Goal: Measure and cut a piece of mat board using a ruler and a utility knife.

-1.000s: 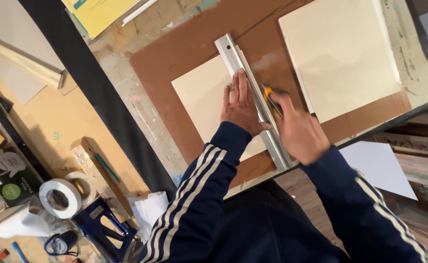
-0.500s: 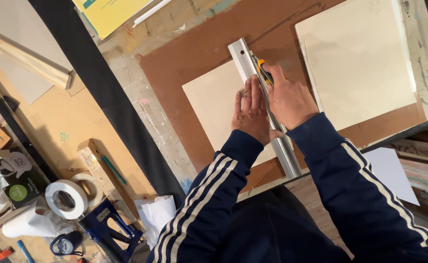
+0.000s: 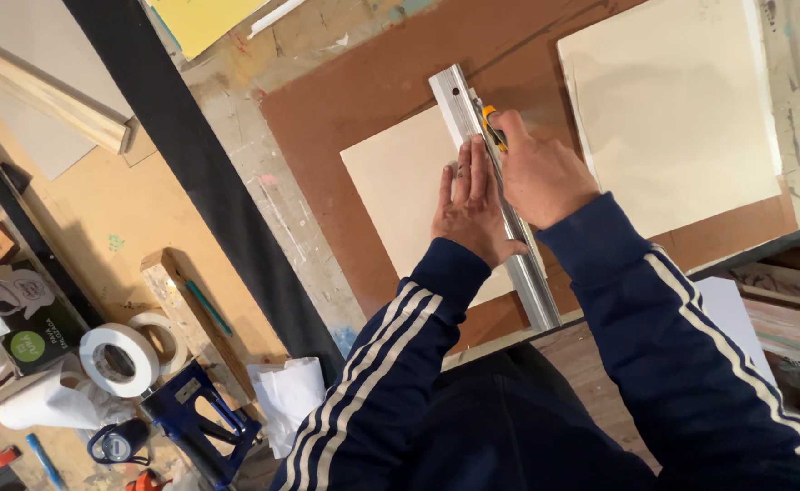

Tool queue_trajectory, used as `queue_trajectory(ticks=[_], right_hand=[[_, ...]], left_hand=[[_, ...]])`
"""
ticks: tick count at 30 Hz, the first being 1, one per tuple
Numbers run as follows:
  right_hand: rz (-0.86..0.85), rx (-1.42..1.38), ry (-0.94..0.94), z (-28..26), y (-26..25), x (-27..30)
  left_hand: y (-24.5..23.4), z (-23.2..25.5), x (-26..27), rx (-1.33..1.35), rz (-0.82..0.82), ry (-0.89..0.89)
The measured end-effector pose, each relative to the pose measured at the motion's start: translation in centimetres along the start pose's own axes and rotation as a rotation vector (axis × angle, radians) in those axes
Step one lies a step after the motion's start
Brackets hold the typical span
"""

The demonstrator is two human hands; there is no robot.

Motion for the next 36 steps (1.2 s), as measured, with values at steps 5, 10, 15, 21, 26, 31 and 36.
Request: queue_trajectory(ticks=[5,10,15,21,26,31,36], right_hand=[[0.049,-0.056,-0.089,0.4,0.4,-0.3],[-0.013,0.026,-0.021,1.4,0.6,2.3],[-0.096,0.044,-0.027,5.2,1.8,9.2],[-0.019,0.185,-0.260,11.7,6.9,16.4],[-0.200,0.081,0.022,12.1,4.6,19.1],[-0.202,0.070,0.192,10.8,2.3,19.4],[0.042,-0.134,0.054,8.7,1.2,15.3]], left_hand=[[0.4,-0.1,-0.4,-0.017,-0.002,-0.006],[-0.1,-0.3,-0.3,-0.024,0.005,-0.035],[-0.5,0.2,-0.3,-0.047,0.005,-0.047],[-0.5,0.2,-0.6,-0.039,0.020,-0.053],[-0.5,0.3,0.2,-0.029,0.041,-0.056],[-0.8,0.0,0.0,-0.010,0.065,-0.069],[-0.5,-0.1,-0.4,-0.023,0.068,-0.061]])
Point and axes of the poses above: each hand's wrist, its own x-axis away from the middle knuckle, its own y-axis out of the palm, z = x × y, the point moved 6 cm from there along -x, towards the middle knuckle, and after that the axes turned 10 degrees about y, right-handed, at the moved point
